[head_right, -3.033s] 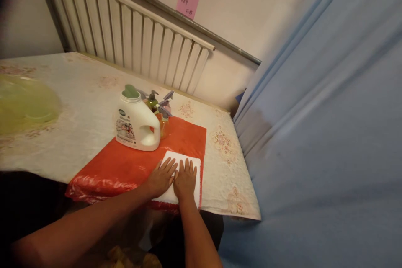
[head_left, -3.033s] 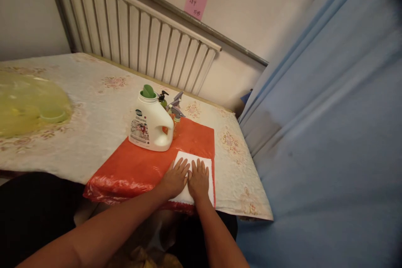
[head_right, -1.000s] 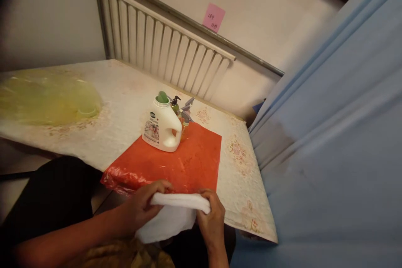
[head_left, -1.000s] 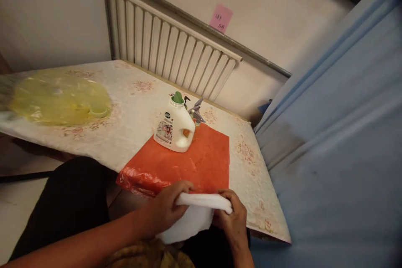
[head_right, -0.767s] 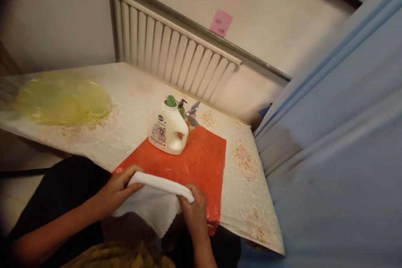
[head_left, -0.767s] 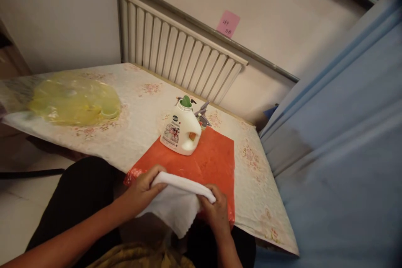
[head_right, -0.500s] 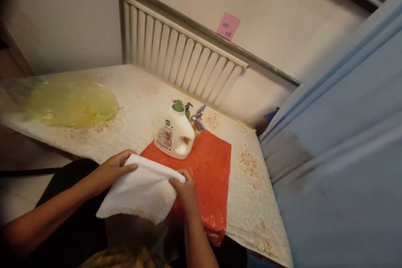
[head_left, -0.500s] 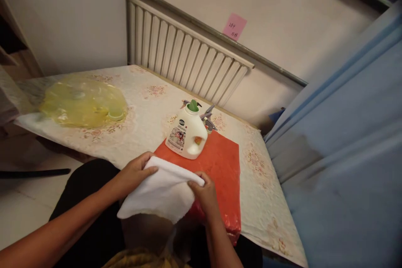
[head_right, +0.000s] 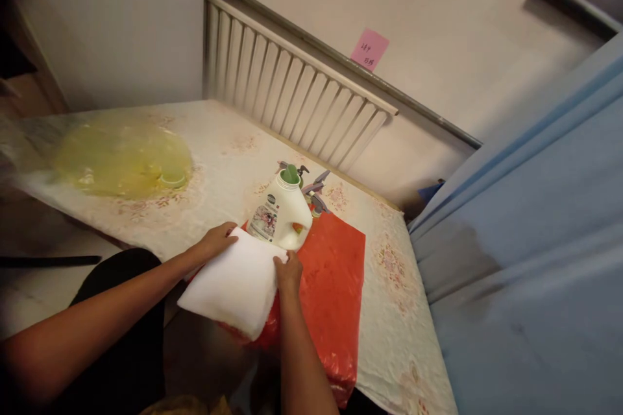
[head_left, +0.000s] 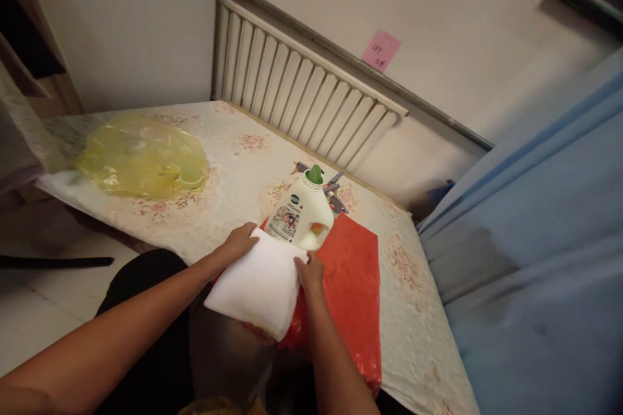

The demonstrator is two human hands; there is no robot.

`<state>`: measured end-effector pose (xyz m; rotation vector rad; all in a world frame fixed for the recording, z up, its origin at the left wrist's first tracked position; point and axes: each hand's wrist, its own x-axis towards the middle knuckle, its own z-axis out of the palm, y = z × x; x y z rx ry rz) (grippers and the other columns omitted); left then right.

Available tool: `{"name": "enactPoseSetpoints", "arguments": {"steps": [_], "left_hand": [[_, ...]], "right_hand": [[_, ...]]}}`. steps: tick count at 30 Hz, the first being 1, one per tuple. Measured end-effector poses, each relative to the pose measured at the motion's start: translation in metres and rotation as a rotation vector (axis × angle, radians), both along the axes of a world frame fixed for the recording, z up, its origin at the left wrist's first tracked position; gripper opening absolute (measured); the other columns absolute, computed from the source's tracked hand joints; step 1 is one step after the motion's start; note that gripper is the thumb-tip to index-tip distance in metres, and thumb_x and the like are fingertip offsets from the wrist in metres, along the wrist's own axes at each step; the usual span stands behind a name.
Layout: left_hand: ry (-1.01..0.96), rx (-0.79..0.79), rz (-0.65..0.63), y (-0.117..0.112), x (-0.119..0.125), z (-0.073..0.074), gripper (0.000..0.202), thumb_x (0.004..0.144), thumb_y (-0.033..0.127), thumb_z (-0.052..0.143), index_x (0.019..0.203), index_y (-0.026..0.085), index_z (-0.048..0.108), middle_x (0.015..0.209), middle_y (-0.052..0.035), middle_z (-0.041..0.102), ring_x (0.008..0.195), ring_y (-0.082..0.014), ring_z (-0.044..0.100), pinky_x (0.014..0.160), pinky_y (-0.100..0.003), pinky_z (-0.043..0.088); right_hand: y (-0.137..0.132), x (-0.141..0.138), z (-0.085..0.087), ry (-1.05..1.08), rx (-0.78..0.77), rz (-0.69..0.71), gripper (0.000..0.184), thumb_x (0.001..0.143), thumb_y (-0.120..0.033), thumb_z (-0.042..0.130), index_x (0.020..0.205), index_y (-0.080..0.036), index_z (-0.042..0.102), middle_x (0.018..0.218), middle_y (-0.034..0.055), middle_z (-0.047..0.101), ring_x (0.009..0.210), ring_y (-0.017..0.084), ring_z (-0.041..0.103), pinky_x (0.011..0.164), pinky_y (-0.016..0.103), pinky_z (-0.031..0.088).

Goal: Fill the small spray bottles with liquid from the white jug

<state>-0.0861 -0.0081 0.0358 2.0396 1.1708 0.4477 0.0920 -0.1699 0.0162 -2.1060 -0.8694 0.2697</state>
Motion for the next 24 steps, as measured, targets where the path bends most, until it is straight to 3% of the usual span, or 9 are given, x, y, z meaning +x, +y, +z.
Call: {"name": "enactPoseSetpoints", "arguments": {"steps": [3, 6, 9, 11, 14, 17, 24], "left_hand": [[0.013, 0.128, 0.001, -0.017, -0.001, -0.004, 0.036, 0.083, 0.016, 0.052, 0.118, 0.013, 0.059, 0.128, -0.0147, 0.061, 0.126, -0.0291, 0.051, 0.108, -0.040, 0.038], [0.041, 0.367, -0.140, -0.039, 0.002, -0.009, 0.033, 0.085, 0.014, 0.051, 0.117, 0.015, 0.059, 0.128, -0.0150, 0.059, 0.125, -0.0301, 0.048, 0.109, -0.043, 0.037], [0.107, 0.467, -0.237, -0.056, 0.009, -0.017, 0.026, 0.086, 0.016, 0.053, 0.111, 0.017, 0.061, 0.124, -0.0146, 0.060, 0.120, -0.0304, 0.051, 0.104, -0.045, 0.041], [0.160, 0.495, -0.241, -0.062, 0.011, -0.024, 0.022, 0.087, 0.017, 0.054, 0.107, 0.018, 0.063, 0.123, -0.0148, 0.061, 0.119, -0.0312, 0.052, 0.103, -0.046, 0.041], [0.162, 0.592, -0.244, -0.065, 0.010, -0.035, 0.022, 0.092, 0.019, 0.050, 0.109, 0.018, 0.063, 0.126, -0.0158, 0.061, 0.123, -0.0320, 0.051, 0.106, -0.048, 0.039], [0.145, 0.658, -0.236, -0.065, 0.006, -0.043, 0.026, 0.093, 0.019, 0.046, 0.113, 0.017, 0.063, 0.128, -0.0163, 0.061, 0.123, -0.0316, 0.052, 0.108, -0.047, 0.039], [0.096, 0.686, -0.203, -0.063, 0.006, -0.054, 0.028, 0.092, 0.017, 0.047, 0.114, 0.018, 0.064, 0.129, -0.0148, 0.063, 0.124, -0.0301, 0.054, 0.110, -0.046, 0.040]], "right_hand": [[-0.009, -0.013, 0.004, -0.104, 0.004, -0.046, 0.028, 0.077, -0.021, 0.056, 0.101, -0.014, 0.067, 0.099, 0.0144, 0.070, 0.095, 0.030, 0.064, 0.088, 0.039, 0.048], [-0.016, -0.033, 0.005, -0.319, 0.023, -0.041, 0.034, 0.084, -0.018, 0.048, 0.114, -0.014, 0.063, 0.113, 0.0175, 0.063, 0.111, 0.031, 0.056, 0.099, 0.043, 0.043], [-0.020, -0.046, -0.002, -0.491, -0.021, 0.119, 0.033, 0.084, -0.015, 0.049, 0.113, -0.017, 0.065, 0.110, 0.0139, 0.063, 0.108, 0.030, 0.055, 0.098, 0.041, 0.044], [-0.021, -0.046, -0.007, -0.458, -0.026, 0.217, 0.029, 0.080, -0.014, 0.052, 0.105, -0.019, 0.068, 0.105, 0.0116, 0.066, 0.104, 0.028, 0.058, 0.097, 0.040, 0.045], [-0.025, -0.028, -0.007, -0.287, 0.057, 0.156, 0.024, 0.076, -0.015, 0.054, 0.093, -0.019, 0.071, 0.094, 0.0091, 0.071, 0.093, 0.025, 0.064, 0.089, 0.036, 0.049], [-0.028, 0.006, 0.008, -0.200, 0.116, 0.022, 0.024, 0.079, -0.020, 0.049, 0.087, -0.018, 0.071, 0.080, 0.0061, 0.072, 0.074, 0.022, 0.066, 0.073, 0.032, 0.050], [-0.004, 0.086, 0.055, -0.155, 0.192, -0.131, 0.036, 0.075, -0.037, 0.059, 0.099, -0.012, 0.070, 0.091, 0.0115, 0.075, 0.082, 0.023, 0.069, 0.076, 0.031, 0.051]]}}
